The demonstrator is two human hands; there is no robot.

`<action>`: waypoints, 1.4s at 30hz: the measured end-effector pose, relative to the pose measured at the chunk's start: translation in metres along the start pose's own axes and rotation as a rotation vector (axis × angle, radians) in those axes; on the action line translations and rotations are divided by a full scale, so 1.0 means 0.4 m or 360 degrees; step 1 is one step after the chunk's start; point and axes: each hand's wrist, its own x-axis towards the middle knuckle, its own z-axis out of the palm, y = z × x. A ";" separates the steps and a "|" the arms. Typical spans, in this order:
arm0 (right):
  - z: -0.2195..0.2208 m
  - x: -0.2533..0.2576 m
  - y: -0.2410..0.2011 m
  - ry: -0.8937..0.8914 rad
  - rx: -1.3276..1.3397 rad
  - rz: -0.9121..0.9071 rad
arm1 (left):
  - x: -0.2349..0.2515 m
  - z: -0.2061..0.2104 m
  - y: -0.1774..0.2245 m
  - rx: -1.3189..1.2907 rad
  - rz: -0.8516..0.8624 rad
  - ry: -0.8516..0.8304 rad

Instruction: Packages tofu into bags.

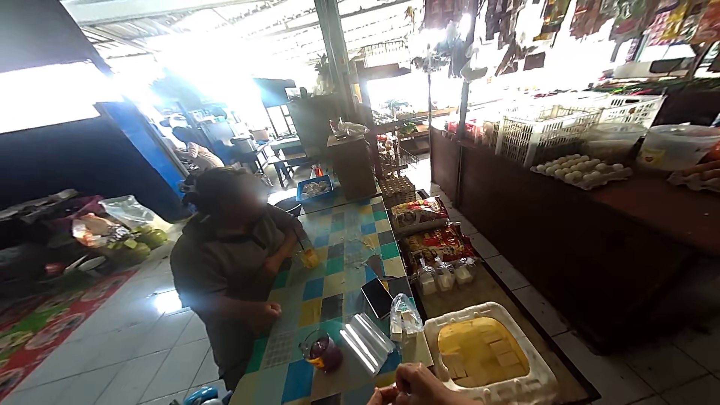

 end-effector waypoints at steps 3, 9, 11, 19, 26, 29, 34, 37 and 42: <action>0.044 -0.003 0.004 0.0207 0.0194 0.0180 | -0.004 -0.002 -0.008 0.0087 0.0011 0.0058; 0.015 0.005 -0.012 -0.0051 0.0289 0.0096 | 0.000 0.013 -0.017 0.0076 -0.0028 0.0305; 0.027 0.012 -0.002 0.0006 0.0235 0.0050 | 0.001 0.014 -0.015 0.0054 -0.0037 0.0313; 0.047 0.016 0.023 0.0233 0.0014 -0.0086 | -0.021 -0.009 -0.010 -0.0151 -0.0062 0.0114; 0.086 -0.007 0.019 0.0374 -0.0073 -0.0467 | -0.022 -0.041 -0.026 -0.0233 -0.0192 0.0032; 0.080 -0.006 0.014 0.0365 -0.0059 -0.0502 | -0.021 -0.044 -0.016 -0.0135 -0.0268 0.0101; 0.100 -0.016 0.011 0.0477 -0.0114 -0.0535 | -0.023 -0.019 -0.028 -0.0259 -0.0263 0.0358; 0.115 -0.030 0.027 0.0440 -0.0083 -0.0513 | -0.018 -0.015 -0.024 -0.0282 -0.0320 0.0360; 0.111 -0.049 0.010 0.0451 0.0245 -0.0120 | -0.029 -0.010 0.012 -0.0108 -0.0047 0.0318</action>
